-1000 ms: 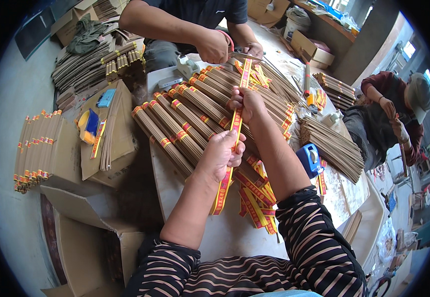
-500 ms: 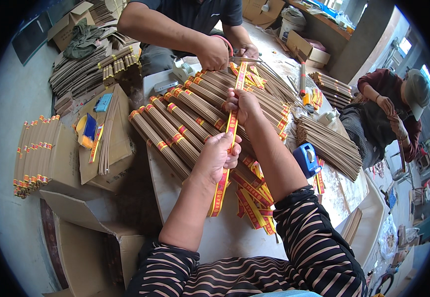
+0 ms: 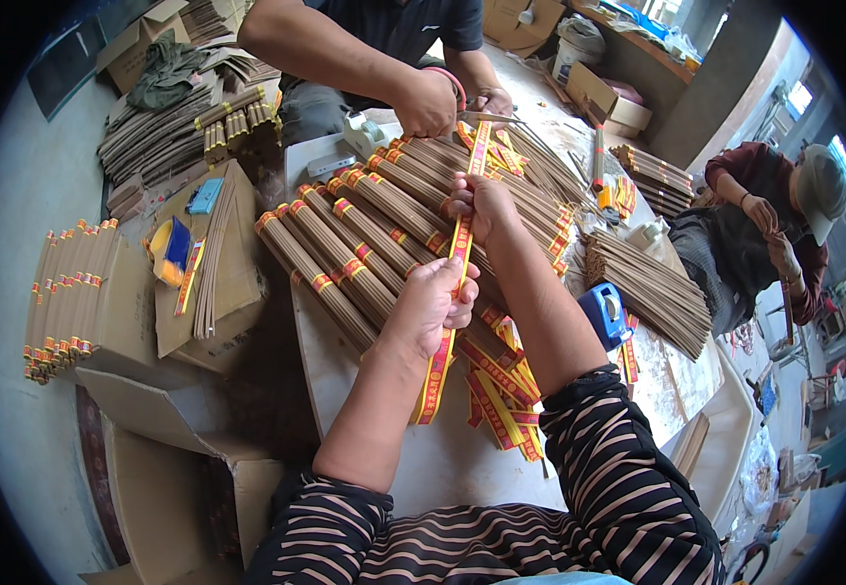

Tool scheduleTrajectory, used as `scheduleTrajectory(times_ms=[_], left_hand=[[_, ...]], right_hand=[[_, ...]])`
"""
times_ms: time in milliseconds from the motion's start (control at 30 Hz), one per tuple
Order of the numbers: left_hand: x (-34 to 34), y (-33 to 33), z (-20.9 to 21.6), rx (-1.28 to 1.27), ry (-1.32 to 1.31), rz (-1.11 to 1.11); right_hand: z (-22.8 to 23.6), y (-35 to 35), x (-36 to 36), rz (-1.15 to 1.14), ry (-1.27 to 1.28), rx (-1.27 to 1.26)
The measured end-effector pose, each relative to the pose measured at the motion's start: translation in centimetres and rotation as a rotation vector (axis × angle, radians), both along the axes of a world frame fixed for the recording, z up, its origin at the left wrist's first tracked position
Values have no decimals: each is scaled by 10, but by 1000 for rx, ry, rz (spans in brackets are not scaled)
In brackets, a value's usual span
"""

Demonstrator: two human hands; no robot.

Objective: The person wraps red and yellow paper bands around bundles of incense sticks at a work table. They position the bands, hold the bundles, and use scissors to trim the excess paper, then place the finished bundles on the table.

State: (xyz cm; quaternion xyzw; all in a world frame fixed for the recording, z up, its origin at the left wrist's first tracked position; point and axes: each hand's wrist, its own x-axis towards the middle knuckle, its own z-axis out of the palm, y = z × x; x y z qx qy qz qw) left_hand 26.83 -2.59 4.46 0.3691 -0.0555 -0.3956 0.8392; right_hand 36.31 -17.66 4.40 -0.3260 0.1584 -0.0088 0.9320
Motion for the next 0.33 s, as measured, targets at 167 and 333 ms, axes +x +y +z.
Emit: scheduleTrajectory(times_ms=[167,333], left_hand=[[-2,1,4,15,1,6],[-1,1,2,8,3,4]], right_hand=[[0,0,1,-11,4,-19],[2,1,-1,-16,3,-20]])
